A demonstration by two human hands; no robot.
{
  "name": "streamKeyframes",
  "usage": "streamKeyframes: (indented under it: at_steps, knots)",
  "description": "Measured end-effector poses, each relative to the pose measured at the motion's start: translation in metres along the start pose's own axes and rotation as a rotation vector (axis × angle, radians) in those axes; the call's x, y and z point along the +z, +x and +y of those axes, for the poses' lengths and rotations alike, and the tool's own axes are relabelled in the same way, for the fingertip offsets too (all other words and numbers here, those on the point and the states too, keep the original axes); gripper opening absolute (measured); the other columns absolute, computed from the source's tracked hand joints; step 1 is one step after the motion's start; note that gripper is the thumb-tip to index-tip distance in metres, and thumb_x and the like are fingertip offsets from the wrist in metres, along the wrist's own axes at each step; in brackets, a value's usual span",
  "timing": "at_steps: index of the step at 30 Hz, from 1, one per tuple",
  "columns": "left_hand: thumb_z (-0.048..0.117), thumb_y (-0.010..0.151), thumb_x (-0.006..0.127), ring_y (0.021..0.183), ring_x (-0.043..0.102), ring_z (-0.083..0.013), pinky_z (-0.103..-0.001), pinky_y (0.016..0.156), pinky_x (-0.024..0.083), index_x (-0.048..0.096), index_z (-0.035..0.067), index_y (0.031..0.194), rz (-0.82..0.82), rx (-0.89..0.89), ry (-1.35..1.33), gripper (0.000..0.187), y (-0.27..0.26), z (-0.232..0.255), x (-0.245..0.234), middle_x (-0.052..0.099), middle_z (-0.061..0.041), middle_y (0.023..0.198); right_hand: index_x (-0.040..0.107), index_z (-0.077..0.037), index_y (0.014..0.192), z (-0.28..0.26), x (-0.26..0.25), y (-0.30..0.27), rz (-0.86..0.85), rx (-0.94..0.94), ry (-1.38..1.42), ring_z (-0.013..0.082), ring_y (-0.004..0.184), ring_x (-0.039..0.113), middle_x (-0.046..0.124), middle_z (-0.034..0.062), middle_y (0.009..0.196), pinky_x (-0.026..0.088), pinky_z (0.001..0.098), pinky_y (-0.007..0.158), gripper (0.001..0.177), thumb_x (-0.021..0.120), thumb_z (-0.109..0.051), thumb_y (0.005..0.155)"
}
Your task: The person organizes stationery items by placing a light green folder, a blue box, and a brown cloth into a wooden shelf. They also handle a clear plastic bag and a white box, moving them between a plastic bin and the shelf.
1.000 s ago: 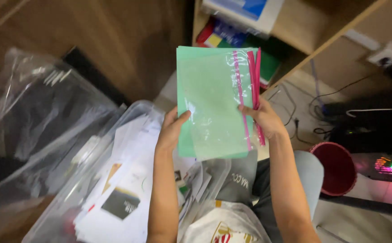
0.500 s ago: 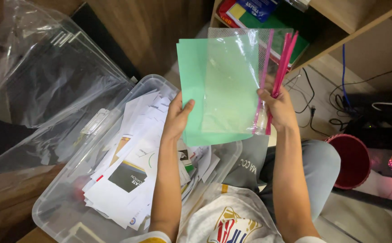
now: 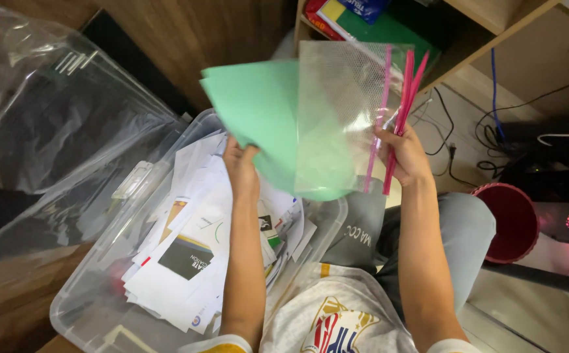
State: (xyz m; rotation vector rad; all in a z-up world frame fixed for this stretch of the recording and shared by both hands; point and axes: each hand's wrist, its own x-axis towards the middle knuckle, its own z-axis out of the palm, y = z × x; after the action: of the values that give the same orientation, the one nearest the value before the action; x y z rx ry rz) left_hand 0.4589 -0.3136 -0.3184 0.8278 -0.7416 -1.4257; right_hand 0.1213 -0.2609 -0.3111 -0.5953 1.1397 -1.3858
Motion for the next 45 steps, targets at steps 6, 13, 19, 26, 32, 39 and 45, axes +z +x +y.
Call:
streamKeyframes:
  at_steps: [6,13,19,26,32,39,45]
  knots:
    - [-0.011,0.077,0.048,0.090,0.059,-0.0195,-0.030,0.084,0.048,0.065,-0.003,0.116,-0.046,0.130,-0.568,0.043,0.003,0.022,-0.081,0.066,-0.009,0.103,0.056,-0.014,0.129,-0.019,0.077,-0.022,0.079,0.178,-0.242,0.0176,0.084,0.070,0.067,0.0041,0.100,0.058,0.0326,0.074,0.043,0.054,0.003,0.090]
    - [-0.007,0.072,0.045,0.090,0.062,-0.0251,-0.032,0.086,0.052,0.063,0.000,0.099,-0.036,0.164,-0.762,0.032,-0.032,0.050,-0.127,0.065,-0.009,0.094,0.057,-0.003,0.125,0.042,0.095,-0.011,-0.203,0.143,-0.454,0.0210,0.086,0.067,0.068,0.0081,0.103,0.057,0.0371,0.074,0.036,0.059,0.003,0.090]
    - [-0.005,0.077,0.045,0.092,0.064,-0.0252,-0.032,0.086,0.053,0.065,-0.003,0.106,-0.056,0.111,-0.716,0.036,-0.035,0.026,-0.130,0.067,-0.013,0.101,0.054,0.001,0.134,0.083,0.148,-0.020,-0.687,-0.031,-0.681,0.0186,0.099,0.060,0.065,0.0134,0.112,0.051,0.0352,0.085,0.048,0.068,0.002,0.087]
    - [0.001,0.068,0.045,0.087,0.068,-0.0240,-0.032,0.081,0.058,0.062,-0.003,0.122,0.206,-0.153,-0.703,0.056,-0.043,0.033,-0.092,0.069,-0.013,0.102,0.048,-0.002,0.150,0.117,0.150,-0.028,-0.697,0.045,-0.698,0.0201,0.123,0.057,0.063,0.0122,0.135,0.045,0.0370,0.106,0.062,0.071,-0.012,0.093]
    - [0.000,0.078,0.051,0.076,0.065,-0.0238,-0.032,0.071,0.056,0.064,-0.004,0.085,0.147,-0.068,-0.810,0.015,-0.033,-0.005,-0.116,0.068,-0.013,0.086,0.043,-0.001,0.152,0.162,0.124,-0.013,-0.781,-0.003,-0.451,0.0169,0.128,0.055,0.058,0.0082,0.143,0.047,0.0340,0.109,0.068,0.072,-0.003,0.090]
    - [0.001,0.072,0.051,0.075,0.065,-0.0227,-0.033,0.074,0.056,0.061,-0.001,0.078,0.317,-0.136,-0.737,0.011,-0.020,-0.009,-0.115,0.067,-0.011,0.082,0.053,-0.001,0.146,0.166,0.140,-0.013,-0.423,0.138,-0.466,0.0169,0.111,0.061,0.066,0.0088,0.132,0.050,0.0349,0.095,0.052,0.064,-0.009,0.095]
    - [0.002,0.076,0.051,0.078,0.064,-0.0238,-0.033,0.076,0.053,0.063,-0.003,0.081,0.105,-0.139,-0.811,0.013,-0.019,-0.017,-0.094,0.067,-0.013,0.086,0.062,0.001,0.136,0.094,0.120,-0.036,-0.383,0.110,-0.481,0.0196,0.107,0.073,0.075,0.0112,0.121,0.057,0.0344,0.097,0.042,0.052,-0.020,0.100]
